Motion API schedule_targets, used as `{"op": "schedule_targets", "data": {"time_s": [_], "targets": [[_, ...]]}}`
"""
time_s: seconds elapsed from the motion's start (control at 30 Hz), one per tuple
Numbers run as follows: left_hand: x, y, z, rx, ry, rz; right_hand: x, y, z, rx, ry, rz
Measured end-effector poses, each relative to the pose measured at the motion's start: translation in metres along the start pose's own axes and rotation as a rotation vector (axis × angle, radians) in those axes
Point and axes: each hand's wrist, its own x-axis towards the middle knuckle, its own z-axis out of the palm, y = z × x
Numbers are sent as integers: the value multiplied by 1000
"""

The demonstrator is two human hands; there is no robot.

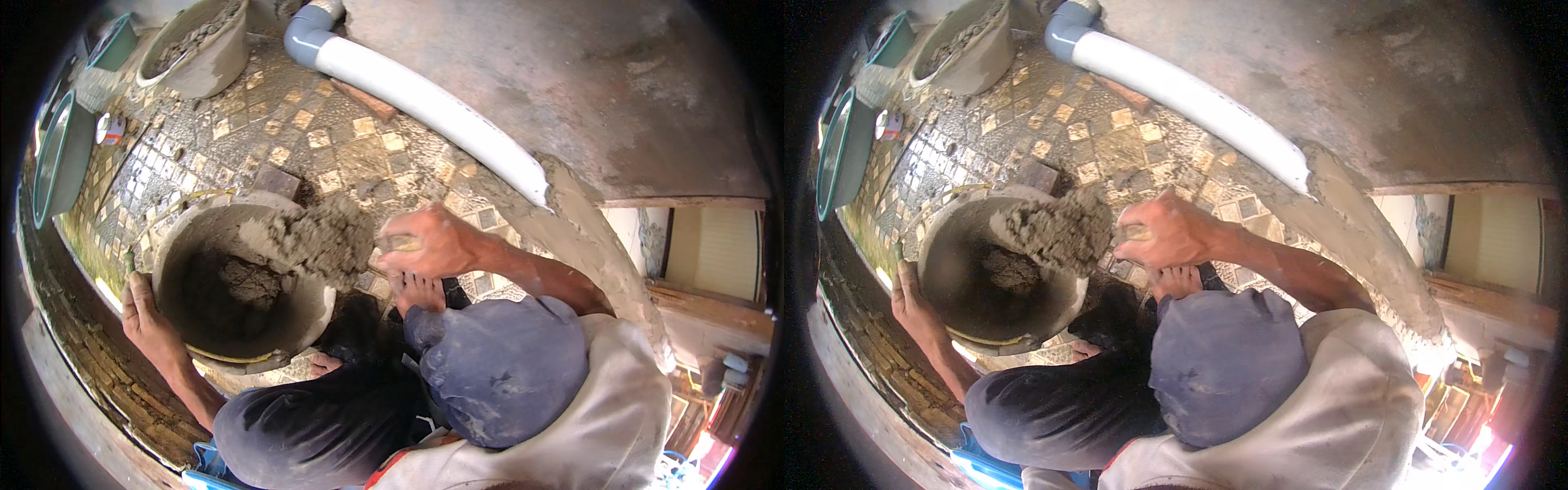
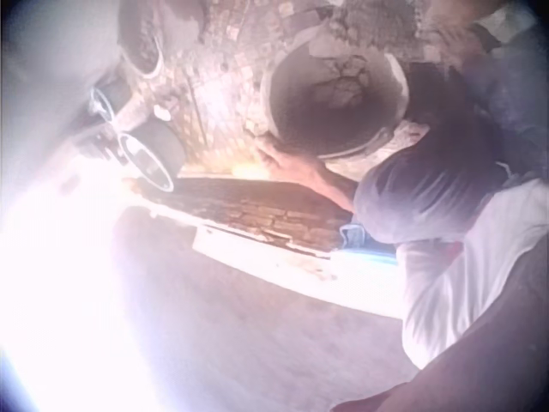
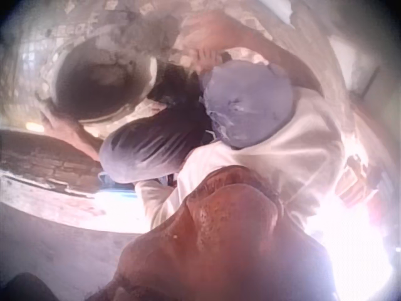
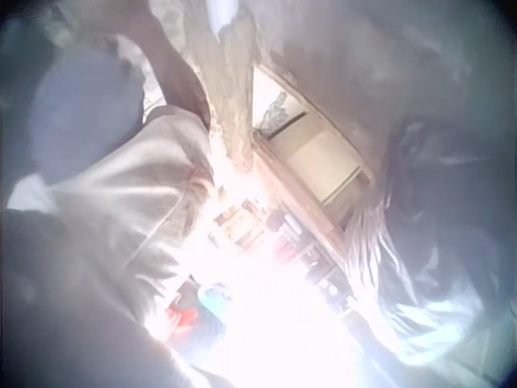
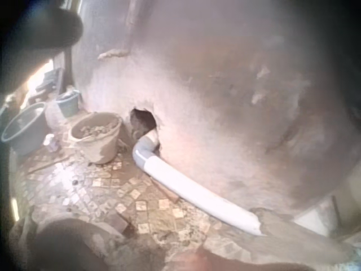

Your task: The person applies cement mixture to the edge of a wall around a pipe using a trowel.

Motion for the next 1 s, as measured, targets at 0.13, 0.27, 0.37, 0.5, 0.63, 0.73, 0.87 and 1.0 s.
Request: {"op": "schedule_targets", "data": {"time_s": [0.13, 0.27, 0.37, 0.5, 0.63, 0.73, 0.87, 1.0], "targets": [[6, -1, 1, -45, -38, -15, -42, -4, -32, -117, -3, 233], [10, 2, -4, -3, -56, -9, -70, 11, -36, 51, -29, 324], [13, -4, -10, -9, -64, -21, -75, 47, -59, 406, -226, 764], [11, -9, -2, -53, -80, -28, -116, 125, -82, 723, 56, 1050], [-1, 5, -15, 24, -26, -30, -147, 92, -76, 752, 299, 917], [-8, 17, 1, 16, 77, -4, -142, 69, -65, 285, 264, 814], [3, 14, 18, 108, 0, 122, -84, 30, -8, -299, 191, 441], [4, 16, 20, 92, -50, 192, -17, 26, 31, -423, 120, -39]]}}
